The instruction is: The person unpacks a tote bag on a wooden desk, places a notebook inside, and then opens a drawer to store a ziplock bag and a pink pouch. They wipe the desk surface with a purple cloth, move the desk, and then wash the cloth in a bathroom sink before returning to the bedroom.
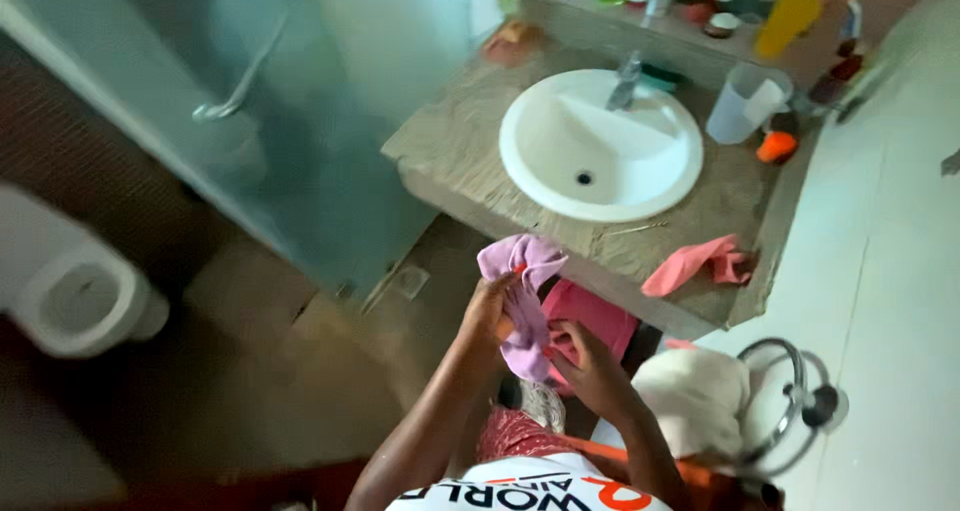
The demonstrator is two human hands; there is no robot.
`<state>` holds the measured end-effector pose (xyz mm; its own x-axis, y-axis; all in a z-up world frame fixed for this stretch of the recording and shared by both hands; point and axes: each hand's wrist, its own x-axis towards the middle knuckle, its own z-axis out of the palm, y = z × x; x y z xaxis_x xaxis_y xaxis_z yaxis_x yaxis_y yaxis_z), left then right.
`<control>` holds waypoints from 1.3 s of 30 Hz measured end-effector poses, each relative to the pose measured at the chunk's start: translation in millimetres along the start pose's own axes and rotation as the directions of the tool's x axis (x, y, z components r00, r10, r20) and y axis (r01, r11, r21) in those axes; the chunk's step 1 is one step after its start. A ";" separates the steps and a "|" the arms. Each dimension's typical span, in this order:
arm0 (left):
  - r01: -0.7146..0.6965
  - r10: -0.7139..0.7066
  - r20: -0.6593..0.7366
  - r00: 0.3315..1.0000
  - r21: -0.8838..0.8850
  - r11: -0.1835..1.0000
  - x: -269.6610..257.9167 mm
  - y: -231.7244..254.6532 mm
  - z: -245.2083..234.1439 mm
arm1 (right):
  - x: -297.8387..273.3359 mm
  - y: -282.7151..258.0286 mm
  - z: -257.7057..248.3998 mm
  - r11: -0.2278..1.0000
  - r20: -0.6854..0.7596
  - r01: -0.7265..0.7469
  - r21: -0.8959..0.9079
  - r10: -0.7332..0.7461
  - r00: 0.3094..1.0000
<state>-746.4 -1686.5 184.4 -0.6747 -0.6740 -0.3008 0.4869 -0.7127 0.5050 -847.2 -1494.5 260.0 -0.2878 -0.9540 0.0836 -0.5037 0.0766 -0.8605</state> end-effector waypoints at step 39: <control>0.446 -0.446 0.012 0.895 0.024 0.895 570.6 113.5 89.9 | 554.8 -7.4 -379.7 0.894 -0.793 -0.158 -0.419 -0.275 0.544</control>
<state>-1126.0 -2134.5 142.8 -0.8274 -0.2828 -0.4853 0.1216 -0.9337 0.3367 -1312.4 -1914.3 503.6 -0.6634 -0.3105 0.6808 -0.7463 0.3406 -0.5719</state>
